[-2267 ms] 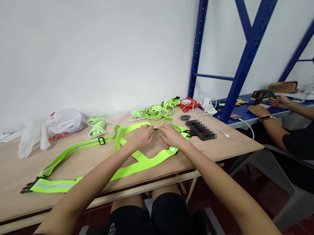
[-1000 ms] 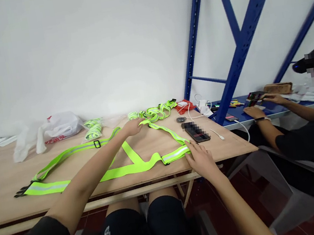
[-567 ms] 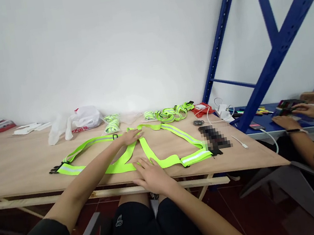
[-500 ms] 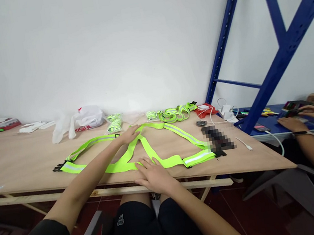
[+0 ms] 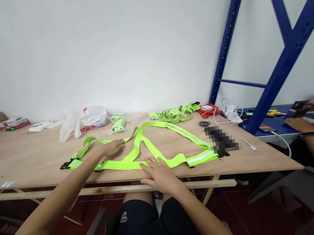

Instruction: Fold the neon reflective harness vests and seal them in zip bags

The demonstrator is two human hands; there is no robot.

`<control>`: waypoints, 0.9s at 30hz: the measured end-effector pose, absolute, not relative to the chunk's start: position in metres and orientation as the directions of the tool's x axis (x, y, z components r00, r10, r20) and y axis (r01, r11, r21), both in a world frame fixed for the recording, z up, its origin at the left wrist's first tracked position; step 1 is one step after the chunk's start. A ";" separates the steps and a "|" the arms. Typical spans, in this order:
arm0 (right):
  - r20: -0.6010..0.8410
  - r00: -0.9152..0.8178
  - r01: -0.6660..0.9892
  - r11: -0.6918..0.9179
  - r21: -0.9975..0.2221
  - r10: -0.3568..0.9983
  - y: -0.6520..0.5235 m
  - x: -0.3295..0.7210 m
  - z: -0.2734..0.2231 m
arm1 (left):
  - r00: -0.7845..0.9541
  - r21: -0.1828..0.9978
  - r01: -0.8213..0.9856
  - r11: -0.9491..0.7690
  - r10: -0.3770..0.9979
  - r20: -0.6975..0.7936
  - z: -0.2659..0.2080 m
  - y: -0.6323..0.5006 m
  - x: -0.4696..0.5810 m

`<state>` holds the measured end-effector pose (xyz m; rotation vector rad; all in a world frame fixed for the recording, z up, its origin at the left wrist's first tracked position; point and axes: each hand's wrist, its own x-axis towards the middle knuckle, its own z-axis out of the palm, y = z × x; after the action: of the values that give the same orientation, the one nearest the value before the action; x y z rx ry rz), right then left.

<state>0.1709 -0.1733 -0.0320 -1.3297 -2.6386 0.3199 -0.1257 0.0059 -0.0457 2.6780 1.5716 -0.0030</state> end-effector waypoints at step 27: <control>0.643 -0.135 0.802 0.464 -0.376 0.754 -0.187 0.308 -0.025 | 0.164 0.128 0.976 -0.176 0.981 0.103 0.002 -0.046 -0.195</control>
<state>0.3075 -0.1866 -0.0245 -1.3037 -1.8986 -0.0747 -0.1946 -0.0462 0.0021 2.3723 1.9958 0.2516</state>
